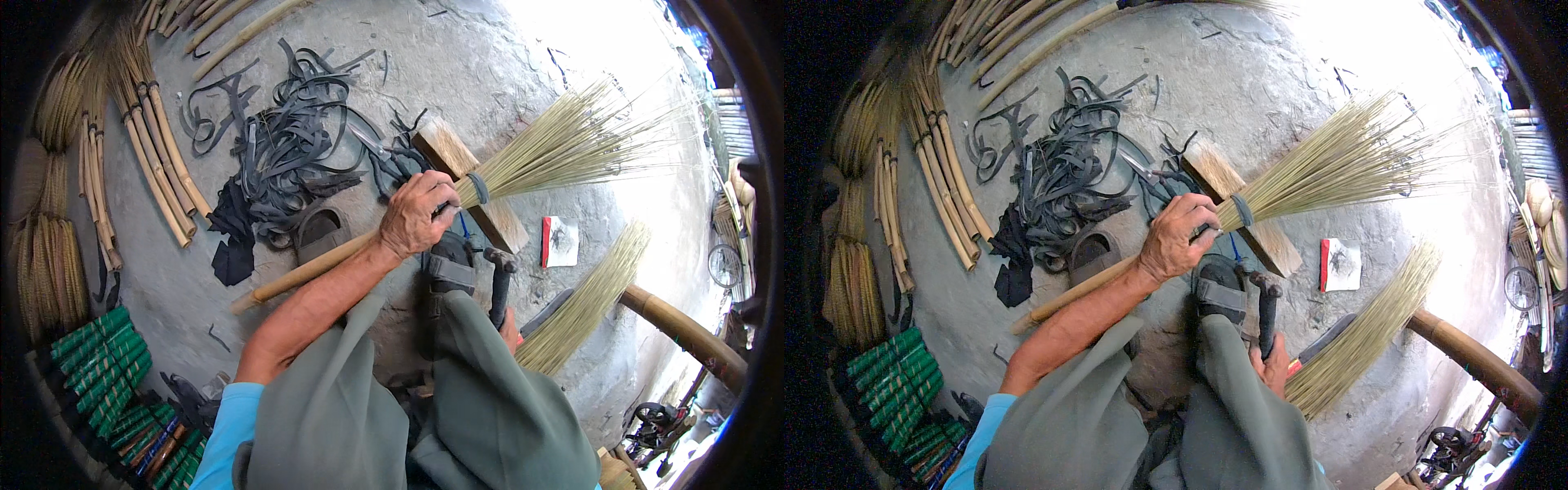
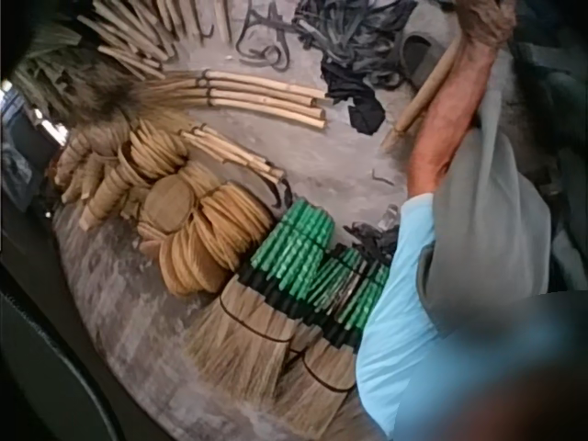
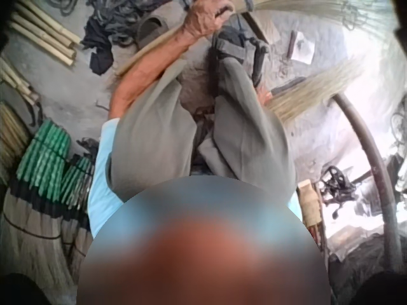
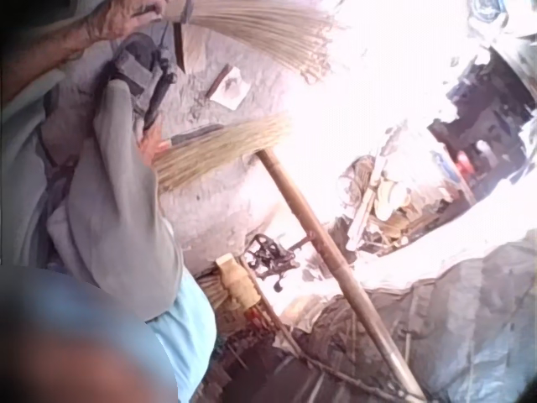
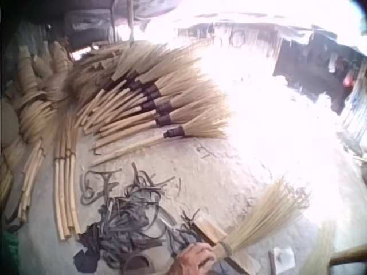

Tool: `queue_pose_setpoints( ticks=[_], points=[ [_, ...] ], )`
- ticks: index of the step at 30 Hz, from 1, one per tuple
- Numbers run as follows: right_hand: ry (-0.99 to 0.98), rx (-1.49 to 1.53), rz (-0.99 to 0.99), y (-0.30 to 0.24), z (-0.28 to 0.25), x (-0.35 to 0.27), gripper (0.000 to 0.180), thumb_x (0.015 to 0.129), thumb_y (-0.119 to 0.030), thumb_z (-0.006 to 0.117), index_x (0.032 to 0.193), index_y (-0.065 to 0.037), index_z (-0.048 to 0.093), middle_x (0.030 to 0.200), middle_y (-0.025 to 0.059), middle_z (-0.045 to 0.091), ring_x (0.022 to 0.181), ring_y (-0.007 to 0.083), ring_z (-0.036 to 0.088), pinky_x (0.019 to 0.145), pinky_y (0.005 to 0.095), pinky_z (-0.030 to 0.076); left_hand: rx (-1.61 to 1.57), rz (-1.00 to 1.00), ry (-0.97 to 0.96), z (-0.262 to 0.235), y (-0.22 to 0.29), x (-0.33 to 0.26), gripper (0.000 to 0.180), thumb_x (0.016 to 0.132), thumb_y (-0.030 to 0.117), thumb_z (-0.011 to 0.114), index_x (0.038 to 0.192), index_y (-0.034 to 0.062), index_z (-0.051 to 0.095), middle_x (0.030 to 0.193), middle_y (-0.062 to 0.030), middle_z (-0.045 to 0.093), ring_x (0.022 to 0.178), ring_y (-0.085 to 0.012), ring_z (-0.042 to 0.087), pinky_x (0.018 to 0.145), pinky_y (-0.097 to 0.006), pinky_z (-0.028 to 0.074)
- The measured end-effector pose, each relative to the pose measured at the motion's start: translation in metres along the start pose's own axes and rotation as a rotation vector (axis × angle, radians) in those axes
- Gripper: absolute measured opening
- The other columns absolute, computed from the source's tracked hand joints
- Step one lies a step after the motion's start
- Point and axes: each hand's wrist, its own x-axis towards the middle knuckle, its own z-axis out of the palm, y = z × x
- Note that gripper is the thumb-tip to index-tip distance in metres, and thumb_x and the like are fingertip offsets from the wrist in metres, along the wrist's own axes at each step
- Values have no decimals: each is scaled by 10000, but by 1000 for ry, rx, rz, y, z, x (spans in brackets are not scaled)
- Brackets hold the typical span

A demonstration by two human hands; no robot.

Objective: The person sits on the floor and wraps a black rubber strip around the base of a broom head to secure the bristles. They repeatedly wrap and tighten the strip, then use a hammer to tap it into place.

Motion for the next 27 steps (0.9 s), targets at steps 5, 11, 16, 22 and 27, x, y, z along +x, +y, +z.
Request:
queue_pose_setpoints(
  ticks=[5,11,16,22,27],
  points=[
    [14,69,-98,-63,-3,30,143,1038,-115,712,1071,-24,607,772,77,555,727,197,550,682,386,477,-3,-14,-16,0,1,-1,266,855,60,832,1090,87,709,1205,-101,676,1125,-360,676,993,-476,558],
    [30,-76,-341,-104,-5,61,179,1037,-118,737,1144,-24,629,841,196,627,754,351,648,725,447,527,28,-17,6,2,1,0,190,885,120,822,1039,108,712,1197,-72,676,1102,-330,681,957,-465,559],
    [-42,-82,-218,-115,-14,60,222,1055,-115,725,1246,-29,650,898,202,669,780,337,675,741,422,541,1,-35,-11,1,1,-2,195,887,114,821,1050,105,714,1200,-78,680,1120,-337,682,968,-479,553],
    [-26,-142,-276,-108,-13,63,186,1070,-111,714,1224,-31,646,888,206,659,785,337,672,752,439,540,8,-28,-9,3,-2,-2,199,883,97,822,1049,96,713,1203,-89,684,1114,-346,684,977,-473,556],
    [-15,-128,-161,-107,-10,61,199,1032,-77,703,1196,-34,599,899,252,641,808,435,656,762,482,535,-11,-21,-7,4,-4,-2,180,890,116,799,1048,109,713,1209,-62,671,1110,-329,672,974,-490,544]
  ],
)
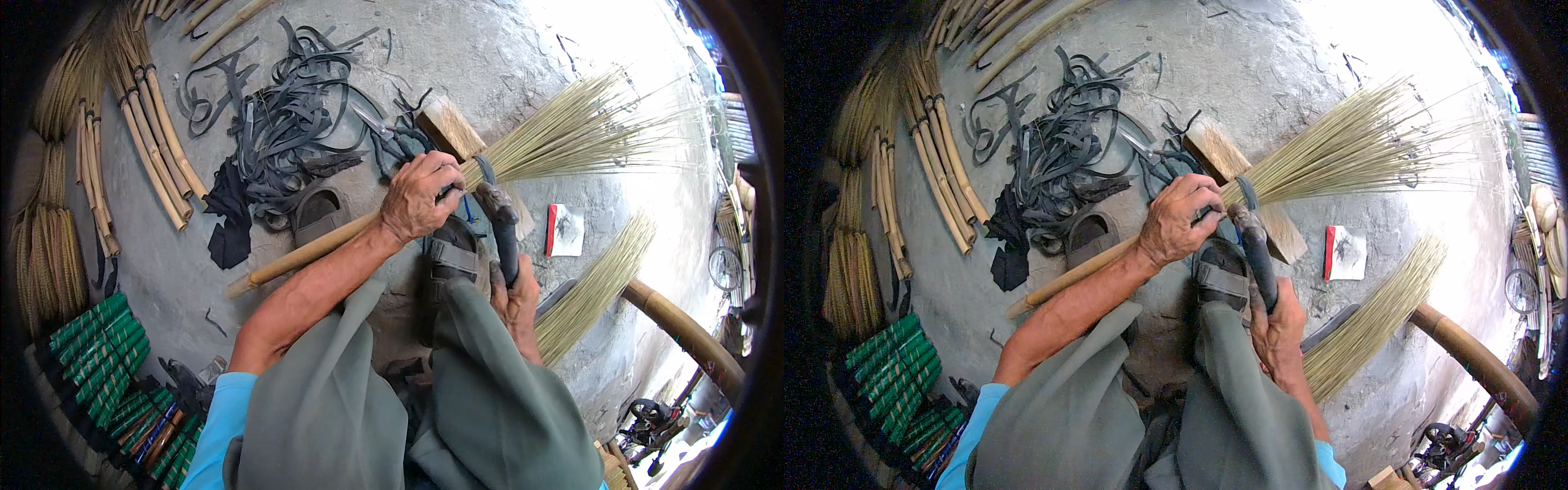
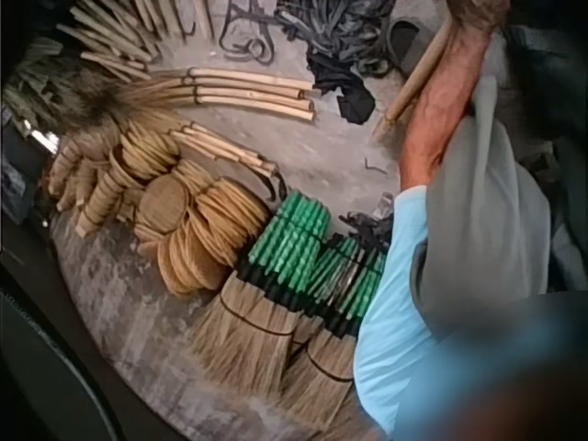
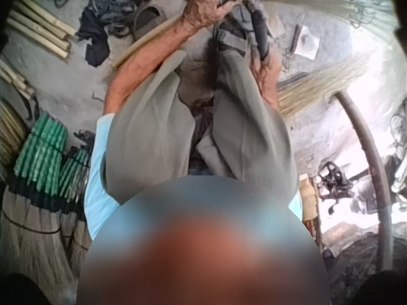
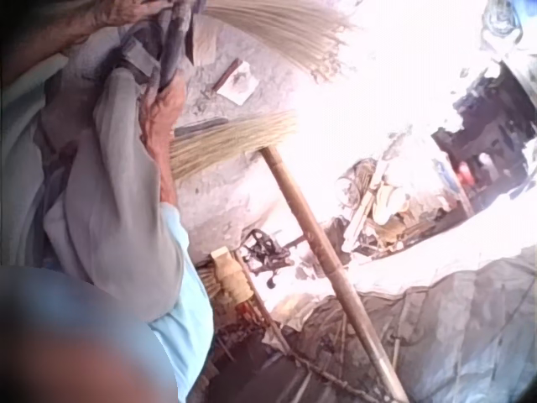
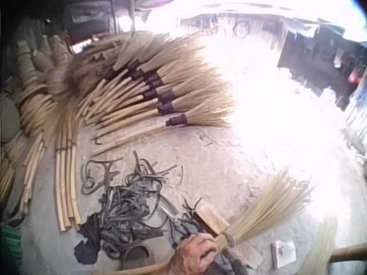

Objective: The person sits on the floor and wraps a black rubber strip around the base of a broom head to secure the bristles. They repeatedly wrap and tighten the strip, then use a hammer to tap it into place.

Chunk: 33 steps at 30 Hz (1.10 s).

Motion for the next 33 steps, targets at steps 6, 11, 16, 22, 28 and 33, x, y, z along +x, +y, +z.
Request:
queue_pose_setpoints(
  ticks=[6,11,16,22,28,33],
  points=[
    [-96,36,-30,-11,-10,6,169,1057,-105,688,1193,-25,628,825,208,644,740,371,656,709,461,529,58,20,-22,-4,-1,-3,469,870,189,855,1269,98,626,1282,-149,654,1165,-407,686,992,-497,575],
    [19,117,-148,-13,-12,-2,237,1054,-107,697,1266,-20,635,818,184,647,727,322,655,698,449,530,95,-93,-125,0,1,-6,638,899,266,884,1382,56,524,1289,-212,644,1177,-468,699,961,-532,603],
    [-155,-51,-78,-12,-12,12,310,1036,-106,710,1321,-35,611,864,250,665,751,411,667,717,489,531,140,-86,-119,2,2,-7,633,921,288,876,1386,57,515,1288,-216,642,1097,-481,736,869,-536,636],
    [-106,132,-43,-27,-29,-10,272,1090,-170,706,1296,-5,640,915,201,716,817,322,705,779,448,549,145,-123,-149,3,2,-11,647,917,273,876,1401,59,504,1304,-212,637,1066,-485,748,849,-540,644],
    [-194,-193,-16,11,2,16,257,1052,-119,717,1250,-18,588,944,319,706,885,547,716,748,575,539,153,-151,-163,3,4,-14,700,882,222,898,1431,70,490,1322,-215,634,1076,-494,746,860,-567,637],
    [-189,-55,33,59,0,-18,249,1062,-174,707,1179,-4,569,816,321,652,782,542,680,687,565,511,187,-190,-208,3,9,-13,719,870,209,914,1432,66,489,1339,-218,630,1090,-503,736,867,-568,633]
  ],
)
